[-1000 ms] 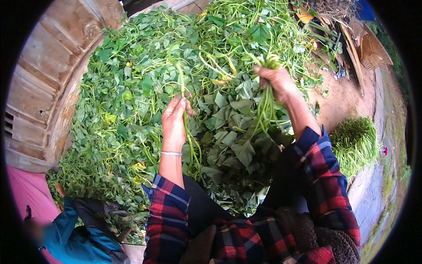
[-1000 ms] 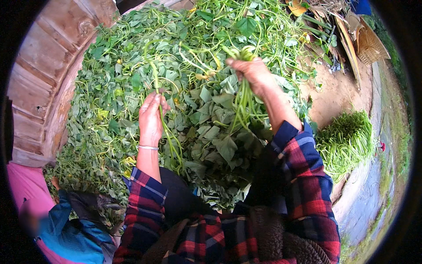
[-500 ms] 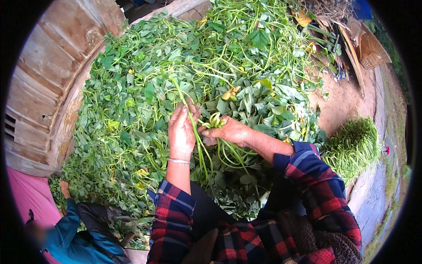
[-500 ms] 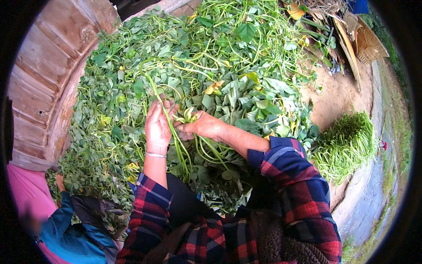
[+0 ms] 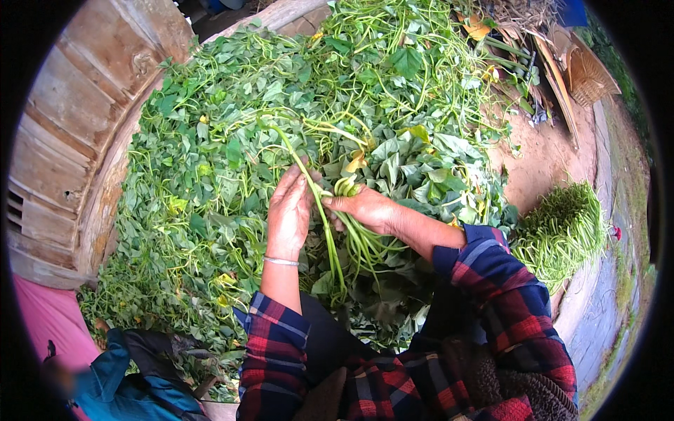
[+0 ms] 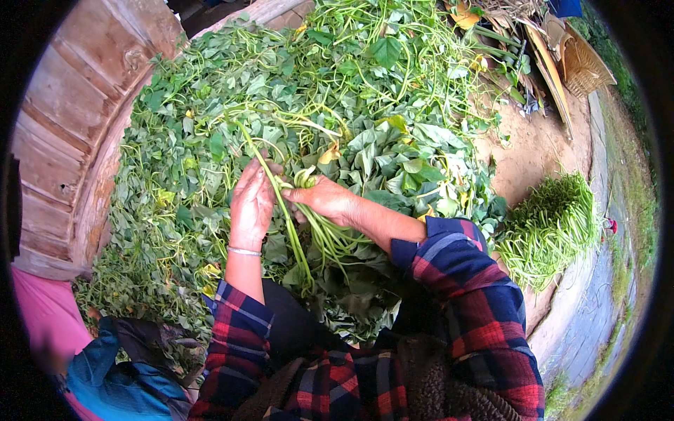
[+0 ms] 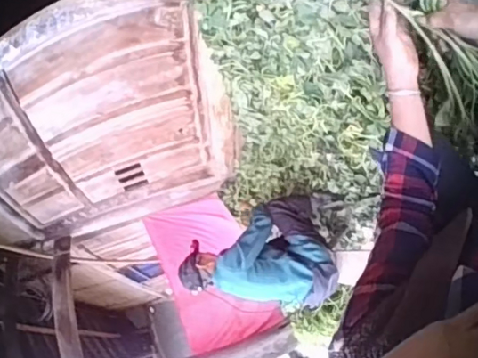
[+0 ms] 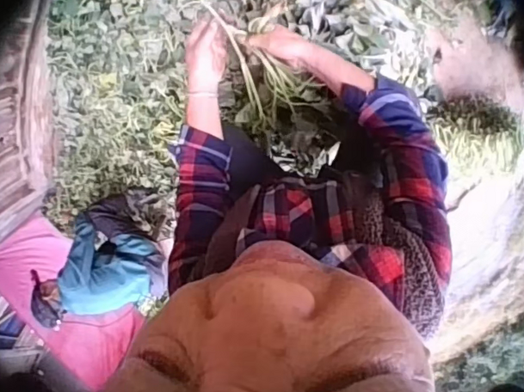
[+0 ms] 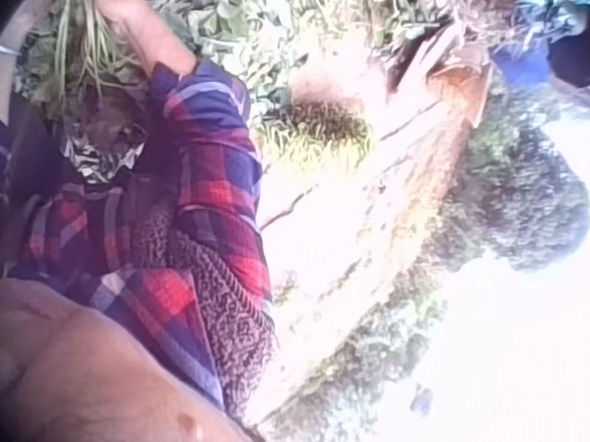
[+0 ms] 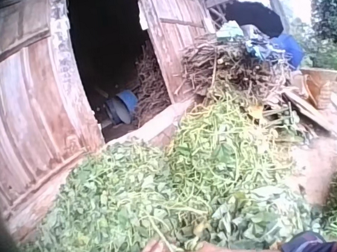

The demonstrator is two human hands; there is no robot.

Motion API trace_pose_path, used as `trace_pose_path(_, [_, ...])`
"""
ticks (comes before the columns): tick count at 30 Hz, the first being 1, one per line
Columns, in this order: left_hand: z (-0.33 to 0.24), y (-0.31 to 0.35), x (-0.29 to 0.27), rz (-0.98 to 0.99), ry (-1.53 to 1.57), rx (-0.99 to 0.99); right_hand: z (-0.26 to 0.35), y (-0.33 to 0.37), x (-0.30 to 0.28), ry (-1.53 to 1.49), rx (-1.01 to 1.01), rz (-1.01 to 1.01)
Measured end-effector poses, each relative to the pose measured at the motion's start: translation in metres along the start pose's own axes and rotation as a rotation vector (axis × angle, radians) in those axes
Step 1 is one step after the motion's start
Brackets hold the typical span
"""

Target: The person sits on the ground and sorts through a large pile of green leafy vegetables, picking up stems and leaves, separating them, and placing the sorted portions into a pile beside them.

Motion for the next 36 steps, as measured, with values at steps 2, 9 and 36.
trace_pose_path(2, [-0.001,0.002,0.001,0.011,-0.153,-0.03,0.007,-0.002,-0.006,0.068,-0.051,-0.087])
trace_pose_path(9, [0.022,0.01,0.009,0.039,-0.478,-0.238,0.026,-0.001,-0.026,0.219,-0.074,-0.193])
trace_pose_path(36, [0.039,0.01,0.01,0.177,-0.071,-0.443,0.072,0.013,-0.051,1.555,-0.524,-0.322])
Point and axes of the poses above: each hand's wrist, its own y-axis away from the middle knuckle, its own x-axis out of the palm, z = x × y, the point moved 5 cm from there along -y, towards the middle knuckle, and after that the axes turned 8 degrees about z, right-handed, at the moved point
